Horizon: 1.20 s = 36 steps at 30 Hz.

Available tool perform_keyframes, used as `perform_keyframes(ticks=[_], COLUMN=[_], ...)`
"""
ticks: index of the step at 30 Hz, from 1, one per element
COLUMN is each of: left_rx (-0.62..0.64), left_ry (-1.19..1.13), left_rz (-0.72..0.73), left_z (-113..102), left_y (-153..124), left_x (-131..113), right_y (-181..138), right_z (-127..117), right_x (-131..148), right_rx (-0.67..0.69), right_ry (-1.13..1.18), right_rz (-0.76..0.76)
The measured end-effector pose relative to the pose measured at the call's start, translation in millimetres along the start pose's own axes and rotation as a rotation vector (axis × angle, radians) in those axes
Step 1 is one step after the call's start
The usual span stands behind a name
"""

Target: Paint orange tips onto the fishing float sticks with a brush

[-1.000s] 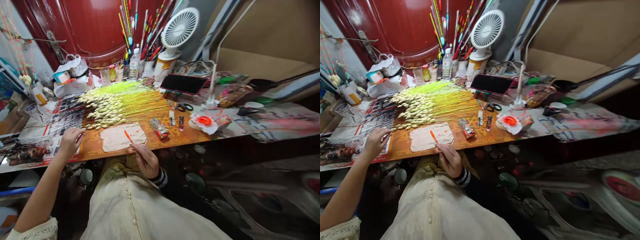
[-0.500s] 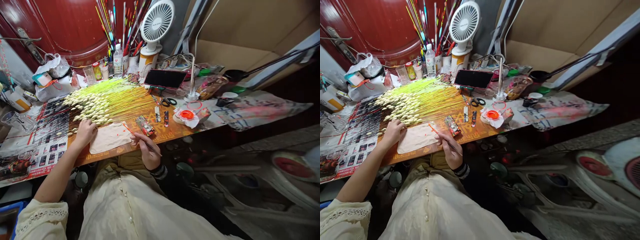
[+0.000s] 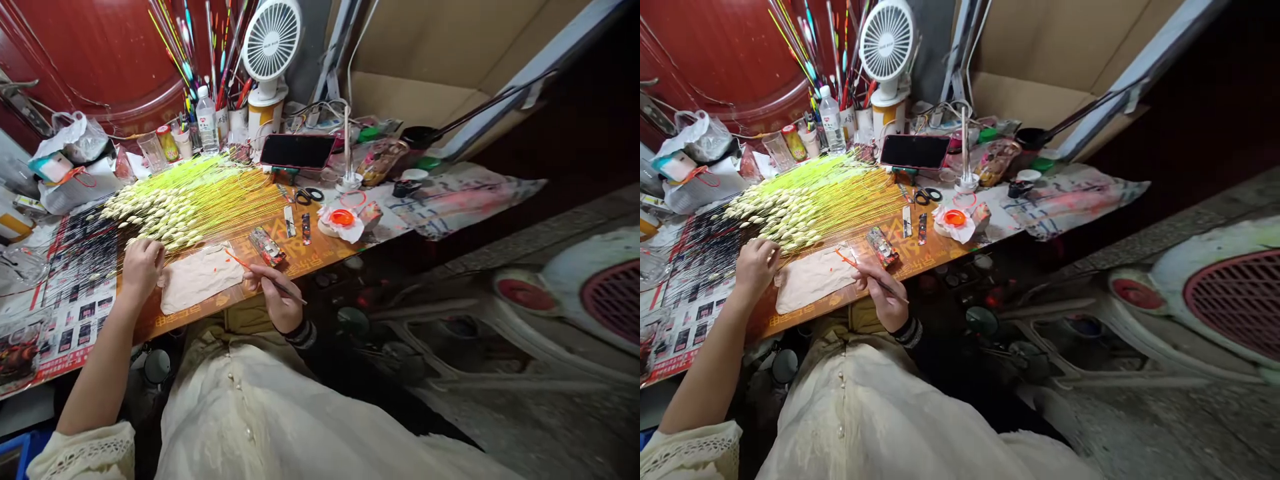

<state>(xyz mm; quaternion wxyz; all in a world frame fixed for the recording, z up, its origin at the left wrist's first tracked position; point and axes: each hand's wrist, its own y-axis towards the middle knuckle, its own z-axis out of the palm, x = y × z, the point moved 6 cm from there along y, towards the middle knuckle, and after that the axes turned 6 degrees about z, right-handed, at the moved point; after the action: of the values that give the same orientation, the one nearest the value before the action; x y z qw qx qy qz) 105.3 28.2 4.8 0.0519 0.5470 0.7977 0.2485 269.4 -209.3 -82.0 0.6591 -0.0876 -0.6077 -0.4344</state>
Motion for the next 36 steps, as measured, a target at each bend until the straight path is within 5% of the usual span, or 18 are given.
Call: perform_keyframes(ticks=[9, 12, 17, 20, 30, 33, 36], left_rx=[-0.311, -0.281, -0.126, -0.134, -0.414, -0.427, -0.378], left_ry=[-0.111, -0.073, -0.12, -0.2, -0.342, -0.271, -0.143], left_rz=[-0.004, -0.005, -0.131, -0.154, 0.013, -0.001, -0.011], left_z=[-46.4, -38.3, -1.5, -1.5, -86.5, -98.7, -86.9], left_y=[8.9, 9.8, 28.2, 49.7, 136.5, 121.0, 73.8], left_x=[-43.9, -51.0, -29.8, -26.2, -67.3, -78.5, -87.9], right_y=[-0.1, -2.4, -6.7, -10.3, -20.6, -22.5, -19.8], right_z=[3.8, 4.8, 3.5, 3.1, -6.3, -11.8, -10.4], right_x=[23.2, 36.8, 37.9, 33.2, 37.5, 36.8, 42.3], right_rx=[0.079, 0.135, 0.137, 0.134, 0.1, 0.07, 0.114], right_ry=[-0.084, -0.118, -0.149, -0.151, -0.166, -0.195, -0.213], right_rz=[-0.174, -0.279, -0.317, -0.307, -0.315, -0.31, -0.383])
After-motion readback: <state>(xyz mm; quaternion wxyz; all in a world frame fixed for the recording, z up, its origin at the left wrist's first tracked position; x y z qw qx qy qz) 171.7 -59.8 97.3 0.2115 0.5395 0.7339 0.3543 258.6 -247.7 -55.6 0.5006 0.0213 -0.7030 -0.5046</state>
